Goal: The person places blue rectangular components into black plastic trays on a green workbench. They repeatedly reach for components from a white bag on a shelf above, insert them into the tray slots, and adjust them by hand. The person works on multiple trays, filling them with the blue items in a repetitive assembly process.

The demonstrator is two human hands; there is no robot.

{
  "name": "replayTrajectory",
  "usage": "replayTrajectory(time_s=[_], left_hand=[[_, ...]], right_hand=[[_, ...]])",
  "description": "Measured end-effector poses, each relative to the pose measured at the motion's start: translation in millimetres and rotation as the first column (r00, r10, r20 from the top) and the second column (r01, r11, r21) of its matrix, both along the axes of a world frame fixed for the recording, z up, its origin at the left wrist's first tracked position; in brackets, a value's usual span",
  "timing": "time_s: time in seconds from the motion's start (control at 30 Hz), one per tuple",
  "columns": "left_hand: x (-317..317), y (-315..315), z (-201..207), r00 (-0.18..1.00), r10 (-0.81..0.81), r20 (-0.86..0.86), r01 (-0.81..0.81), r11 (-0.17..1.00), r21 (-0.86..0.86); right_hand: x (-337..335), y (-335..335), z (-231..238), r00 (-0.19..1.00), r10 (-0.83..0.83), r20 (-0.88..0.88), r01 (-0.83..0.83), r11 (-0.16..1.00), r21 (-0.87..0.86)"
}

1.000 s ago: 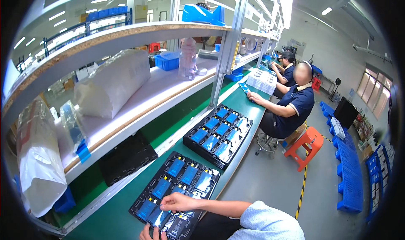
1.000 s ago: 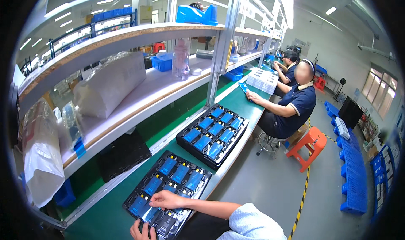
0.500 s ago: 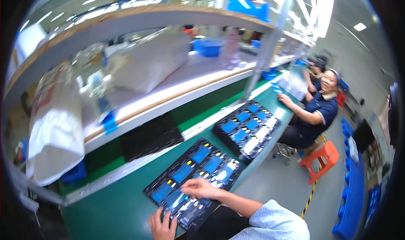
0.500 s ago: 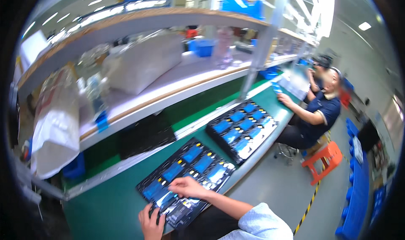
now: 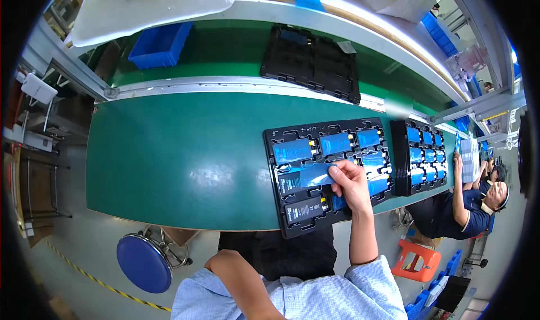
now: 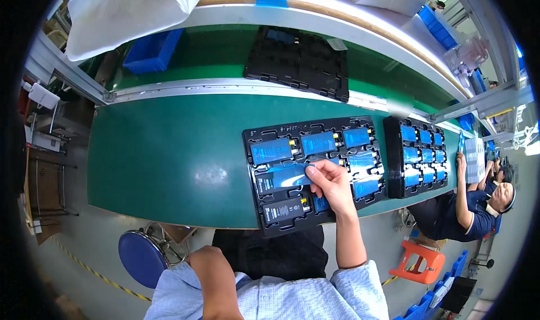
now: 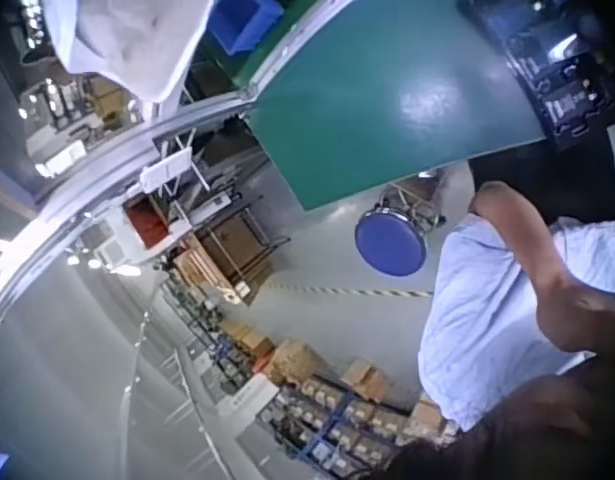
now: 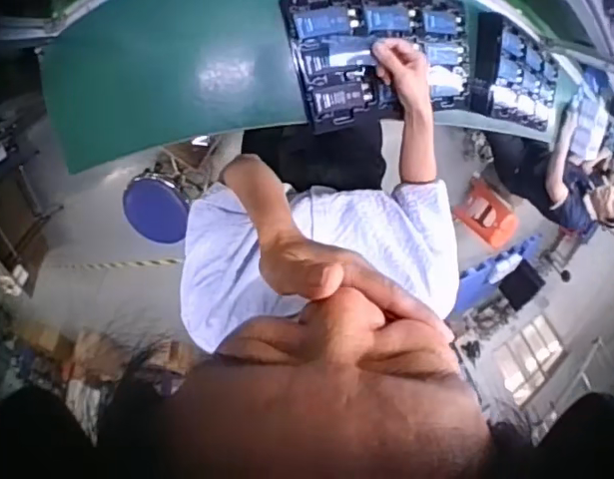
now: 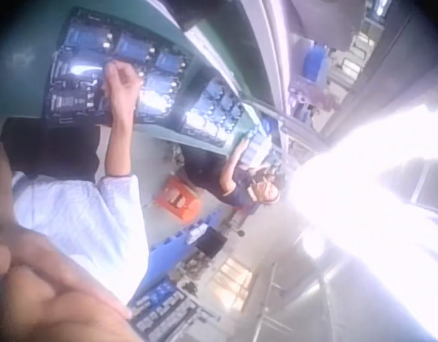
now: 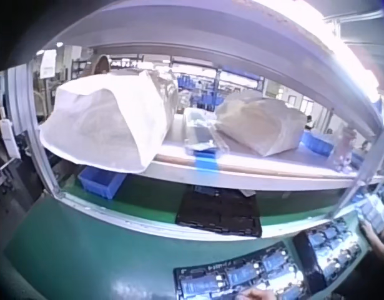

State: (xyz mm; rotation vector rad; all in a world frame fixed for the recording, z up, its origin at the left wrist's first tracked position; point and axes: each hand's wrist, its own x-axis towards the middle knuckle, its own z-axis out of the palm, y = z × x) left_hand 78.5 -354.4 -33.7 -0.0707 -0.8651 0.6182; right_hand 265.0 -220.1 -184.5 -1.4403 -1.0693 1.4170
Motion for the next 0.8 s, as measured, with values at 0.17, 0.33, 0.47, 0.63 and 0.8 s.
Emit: replayTrajectory(time_s=[0.17, 0.33, 0.47, 0.63, 0.8], left_hand=[[3.7, 15.8, -24.7, 0.986, 0.124, -0.108, -0.116, 0.990, 0.074], [0.0, 22.2, -40.6, 0.948, 0.256, -0.187, -0.226, 0.959, 0.168], [-9.8, 31.2, -60.3, 0.839, 0.484, -0.250, -0.399, 0.858, 0.324], [-50.8, 70.1, -100.9, -0.418, 0.883, -0.211, -0.328, 0.070, 0.942], [-59.4, 88.6, -179.4, -0.855, 0.441, 0.275, 0.355, 0.110, 0.928]], right_hand=[[-12.3, 2.2, 15.2, 0.984, 0.092, 0.152, -0.089, 0.996, -0.028], [-20.3, 0.5, 10.0, 0.961, 0.144, 0.235, -0.117, 0.985, -0.126], [-18.6, -5.2, 8.8, 0.972, 0.076, 0.221, -0.056, 0.994, -0.094], [-17.9, -1.3, -2.1, 0.966, 0.094, 0.241, -0.089, 0.996, -0.030], [-19.2, 1.4, 3.2, 0.966, 0.124, 0.226, -0.109, 0.991, -0.076]])
